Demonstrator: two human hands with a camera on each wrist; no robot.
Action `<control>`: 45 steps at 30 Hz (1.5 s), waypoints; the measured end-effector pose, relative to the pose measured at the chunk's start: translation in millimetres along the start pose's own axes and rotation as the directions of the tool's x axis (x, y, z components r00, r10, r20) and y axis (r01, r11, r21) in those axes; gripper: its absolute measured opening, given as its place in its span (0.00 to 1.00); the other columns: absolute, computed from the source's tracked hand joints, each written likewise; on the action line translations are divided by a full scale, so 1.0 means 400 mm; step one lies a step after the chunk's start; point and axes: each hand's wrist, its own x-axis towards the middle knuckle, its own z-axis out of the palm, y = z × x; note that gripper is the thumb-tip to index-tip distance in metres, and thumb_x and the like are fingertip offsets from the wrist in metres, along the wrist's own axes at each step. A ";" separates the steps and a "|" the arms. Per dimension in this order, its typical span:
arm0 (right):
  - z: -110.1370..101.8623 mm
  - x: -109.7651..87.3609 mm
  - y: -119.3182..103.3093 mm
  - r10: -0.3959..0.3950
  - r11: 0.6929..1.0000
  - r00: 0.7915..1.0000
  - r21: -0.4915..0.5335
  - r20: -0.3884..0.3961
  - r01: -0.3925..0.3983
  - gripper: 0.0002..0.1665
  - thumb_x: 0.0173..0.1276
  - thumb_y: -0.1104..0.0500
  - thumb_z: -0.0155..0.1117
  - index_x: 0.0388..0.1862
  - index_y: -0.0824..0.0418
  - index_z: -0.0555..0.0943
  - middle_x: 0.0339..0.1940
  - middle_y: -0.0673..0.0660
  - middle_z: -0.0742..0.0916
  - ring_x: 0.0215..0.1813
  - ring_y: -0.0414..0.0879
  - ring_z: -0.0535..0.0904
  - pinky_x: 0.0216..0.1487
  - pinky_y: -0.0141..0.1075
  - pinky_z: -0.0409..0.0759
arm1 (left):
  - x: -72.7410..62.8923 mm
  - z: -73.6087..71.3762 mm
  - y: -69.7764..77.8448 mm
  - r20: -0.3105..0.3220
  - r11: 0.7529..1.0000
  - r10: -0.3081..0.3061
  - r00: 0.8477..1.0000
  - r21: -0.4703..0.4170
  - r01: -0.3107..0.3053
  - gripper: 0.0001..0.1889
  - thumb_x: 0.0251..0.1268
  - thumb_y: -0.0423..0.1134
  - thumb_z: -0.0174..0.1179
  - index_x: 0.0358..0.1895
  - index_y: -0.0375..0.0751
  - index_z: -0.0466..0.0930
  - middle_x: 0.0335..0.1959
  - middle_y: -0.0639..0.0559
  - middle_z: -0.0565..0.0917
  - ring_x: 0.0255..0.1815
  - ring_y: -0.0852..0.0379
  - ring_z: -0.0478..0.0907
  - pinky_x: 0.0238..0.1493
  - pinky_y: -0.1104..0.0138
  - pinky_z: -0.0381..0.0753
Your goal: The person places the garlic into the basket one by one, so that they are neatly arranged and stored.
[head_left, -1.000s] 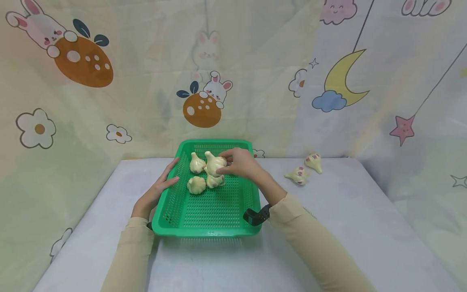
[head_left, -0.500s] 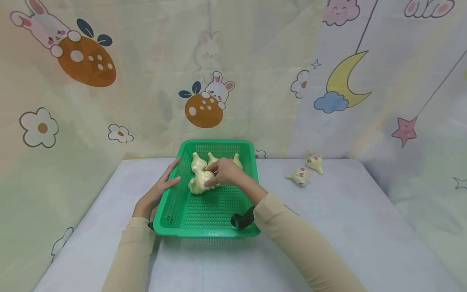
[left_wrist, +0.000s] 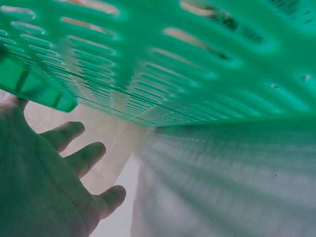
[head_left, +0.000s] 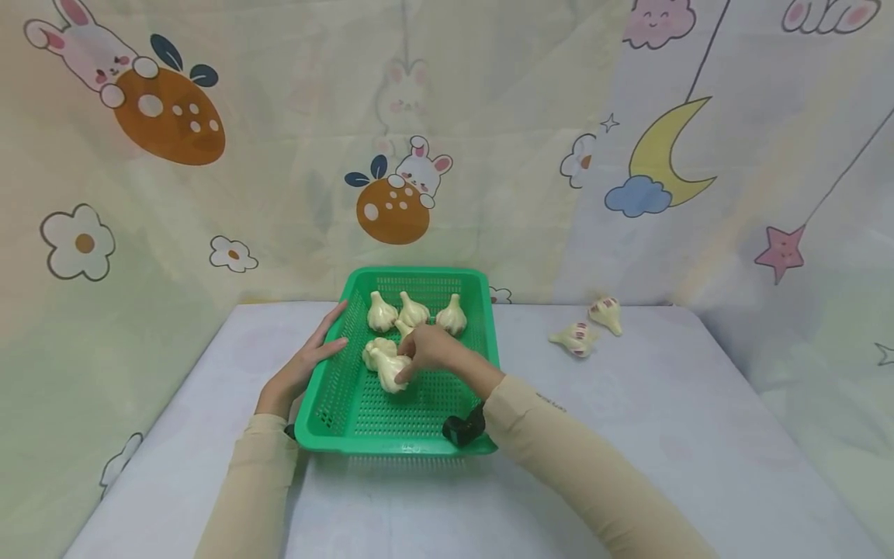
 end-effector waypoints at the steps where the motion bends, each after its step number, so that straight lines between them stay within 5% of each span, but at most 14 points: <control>1: 0.002 0.002 0.001 0.001 1.000 1.000 -0.001 0.006 -0.001 0.17 0.50 0.51 0.77 0.38 0.57 0.87 0.31 0.47 0.86 0.31 0.37 0.72 0.48 0.36 0.75 | 0.000 0.000 0.001 -0.005 1.000 0.000 1.000 0.008 0.000 0.34 0.75 0.42 0.42 0.76 0.66 0.36 0.78 0.55 0.32 0.77 0.41 0.38 0.66 0.55 0.63; 5: 0.013 0.007 0.007 -0.008 1.000 0.999 -0.003 0.035 0.008 0.13 0.50 0.52 0.77 0.28 0.58 0.85 0.19 0.44 0.77 0.26 0.38 0.66 0.31 0.28 0.69 | 0.002 0.004 0.002 -0.014 1.000 0.004 1.000 0.021 -0.003 0.34 0.75 0.42 0.42 0.76 0.66 0.36 0.78 0.54 0.32 0.77 0.43 0.33 0.69 0.41 0.48; 8: 0.019 0.009 0.009 -0.023 1.000 0.999 0.002 0.044 0.023 0.15 0.50 0.53 0.77 0.20 0.60 0.81 0.15 0.44 0.69 0.23 0.38 0.61 0.26 0.27 0.62 | 0.002 0.004 0.001 -0.010 1.000 -0.002 1.000 0.015 0.002 0.34 0.75 0.42 0.42 0.76 0.67 0.37 0.78 0.55 0.32 0.77 0.42 0.36 0.69 0.45 0.54; 14: 0.028 0.017 0.002 -0.030 1.000 0.999 -0.005 0.036 0.030 0.12 0.48 0.53 0.78 0.25 0.59 0.87 0.18 0.42 0.78 0.27 0.36 0.65 0.30 0.26 0.68 | -0.004 -0.001 0.002 0.004 1.000 -0.005 1.000 -0.025 0.005 0.34 0.76 0.40 0.42 0.76 0.65 0.36 0.78 0.53 0.33 0.75 0.38 0.44 0.62 0.60 0.69; 22: 0.045 0.033 0.003 -0.115 0.993 0.993 -0.027 -0.003 0.114 0.21 0.50 0.54 0.77 0.12 0.59 0.74 0.11 0.45 0.66 0.20 0.37 0.56 0.24 0.27 0.58 | -0.002 0.003 0.003 -0.021 1.000 -0.019 1.000 -0.005 0.019 0.34 0.75 0.42 0.44 0.76 0.68 0.38 0.78 0.55 0.34 0.77 0.43 0.38 0.69 0.43 0.51; 25: 0.049 0.035 0.002 -0.109 0.994 0.994 -0.025 -0.021 0.108 0.14 0.49 0.54 0.77 0.20 0.61 0.83 0.14 0.45 0.76 0.22 0.35 0.62 0.27 0.25 0.62 | -0.001 0.004 0.004 -0.034 1.000 -0.020 0.999 0.006 0.020 0.34 0.74 0.43 0.44 0.76 0.69 0.39 0.78 0.55 0.34 0.78 0.44 0.34 0.69 0.39 0.46; 29: 0.052 0.038 -0.002 -0.091 0.996 0.995 -0.015 -0.033 0.090 0.16 0.50 0.53 0.77 0.30 0.64 0.87 0.20 0.48 0.82 0.25 0.36 0.65 0.30 0.27 0.66 | -0.003 0.004 0.004 -0.038 1.000 -0.024 0.999 0.011 0.024 0.34 0.74 0.43 0.44 0.76 0.67 0.38 0.78 0.57 0.34 0.78 0.44 0.33 0.69 0.39 0.46; 35: 0.064 0.051 -0.004 -0.115 0.990 0.991 -0.089 -0.067 0.109 0.27 0.50 0.50 0.77 0.08 0.57 0.70 0.07 0.44 0.62 0.18 0.35 0.55 0.25 0.27 0.57 | -0.004 0.005 0.006 -0.029 0.999 -0.032 0.999 -0.003 0.032 0.34 0.75 0.43 0.43 0.76 0.68 0.38 0.78 0.57 0.34 0.77 0.43 0.39 0.68 0.44 0.54; 41: 0.066 0.053 -0.017 -0.050 0.995 0.995 -0.086 -0.081 0.043 0.31 0.50 0.48 0.77 0.06 0.54 0.65 0.06 0.44 0.61 0.16 0.35 0.54 0.23 0.28 0.57 | -0.003 0.005 0.007 -0.026 0.999 -0.033 0.999 -0.008 0.033 0.34 0.75 0.43 0.44 0.76 0.68 0.38 0.78 0.57 0.35 0.77 0.43 0.41 0.68 0.44 0.55; 45: 0.064 0.052 -0.021 -0.087 0.991 0.990 -0.115 -0.114 0.074 0.31 0.50 0.50 0.77 0.06 0.55 0.65 0.06 0.44 0.62 0.16 0.36 0.55 0.34 0.31 0.65 | -0.003 0.005 0.006 -0.018 0.999 -0.028 0.999 -0.017 0.028 0.34 0.75 0.43 0.43 0.76 0.68 0.38 0.78 0.56 0.36 0.76 0.42 0.45 0.67 0.46 0.58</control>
